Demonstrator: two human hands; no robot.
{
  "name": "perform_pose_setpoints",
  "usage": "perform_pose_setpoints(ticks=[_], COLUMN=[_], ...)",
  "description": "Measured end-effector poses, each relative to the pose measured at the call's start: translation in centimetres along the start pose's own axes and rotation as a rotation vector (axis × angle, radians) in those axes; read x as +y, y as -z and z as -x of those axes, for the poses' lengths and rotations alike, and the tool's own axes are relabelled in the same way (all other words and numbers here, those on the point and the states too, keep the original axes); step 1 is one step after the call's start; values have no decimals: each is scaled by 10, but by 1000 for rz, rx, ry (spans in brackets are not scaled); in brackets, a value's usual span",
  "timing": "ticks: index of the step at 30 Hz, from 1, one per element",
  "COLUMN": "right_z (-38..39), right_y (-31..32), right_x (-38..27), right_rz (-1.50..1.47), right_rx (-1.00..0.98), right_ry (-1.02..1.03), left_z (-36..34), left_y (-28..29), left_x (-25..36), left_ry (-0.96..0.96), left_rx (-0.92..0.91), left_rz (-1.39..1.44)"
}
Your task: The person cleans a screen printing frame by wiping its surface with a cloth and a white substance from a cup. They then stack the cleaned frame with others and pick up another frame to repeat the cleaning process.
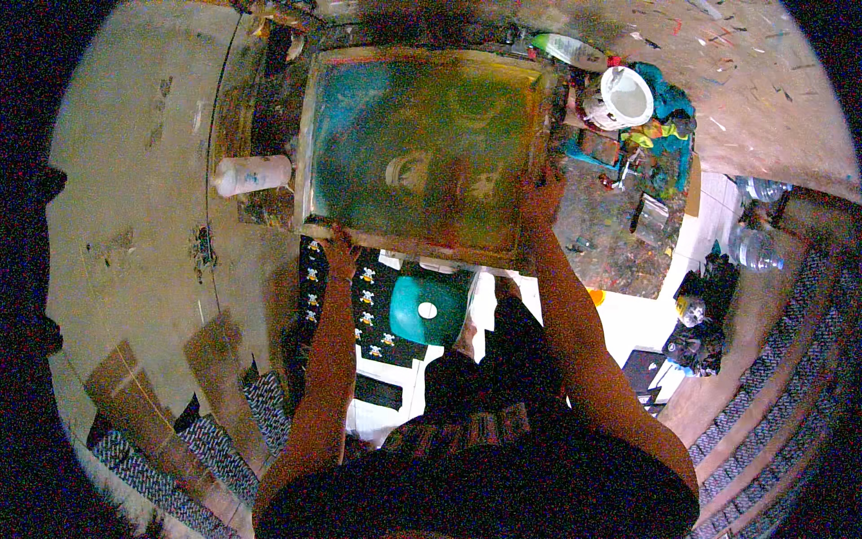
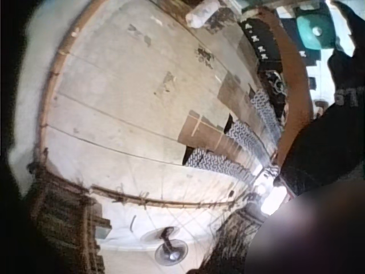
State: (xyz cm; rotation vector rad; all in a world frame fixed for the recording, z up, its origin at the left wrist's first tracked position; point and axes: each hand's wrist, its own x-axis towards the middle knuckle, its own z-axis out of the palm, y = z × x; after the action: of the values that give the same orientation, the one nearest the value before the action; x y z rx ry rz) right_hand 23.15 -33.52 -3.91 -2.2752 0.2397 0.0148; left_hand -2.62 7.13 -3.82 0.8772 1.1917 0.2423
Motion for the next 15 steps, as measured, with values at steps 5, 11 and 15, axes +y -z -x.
perform_pose_setpoints(ticks=[5, 11, 15], right_z=[-2, -2, 2], right_y=[2, -13, -14], right_x=[5, 21, 14], right_rz=[121, 198, 44], right_rx=[-2, 85, 70], right_ry=[26, 130, 19], left_z=[8, -22, -35], left_y=[-5, 2, 2], left_x=[-3, -26, -28], left_ry=[-91, -76, 71], left_rx=[58, -13, -44], left_rz=[-161, -206, -338])
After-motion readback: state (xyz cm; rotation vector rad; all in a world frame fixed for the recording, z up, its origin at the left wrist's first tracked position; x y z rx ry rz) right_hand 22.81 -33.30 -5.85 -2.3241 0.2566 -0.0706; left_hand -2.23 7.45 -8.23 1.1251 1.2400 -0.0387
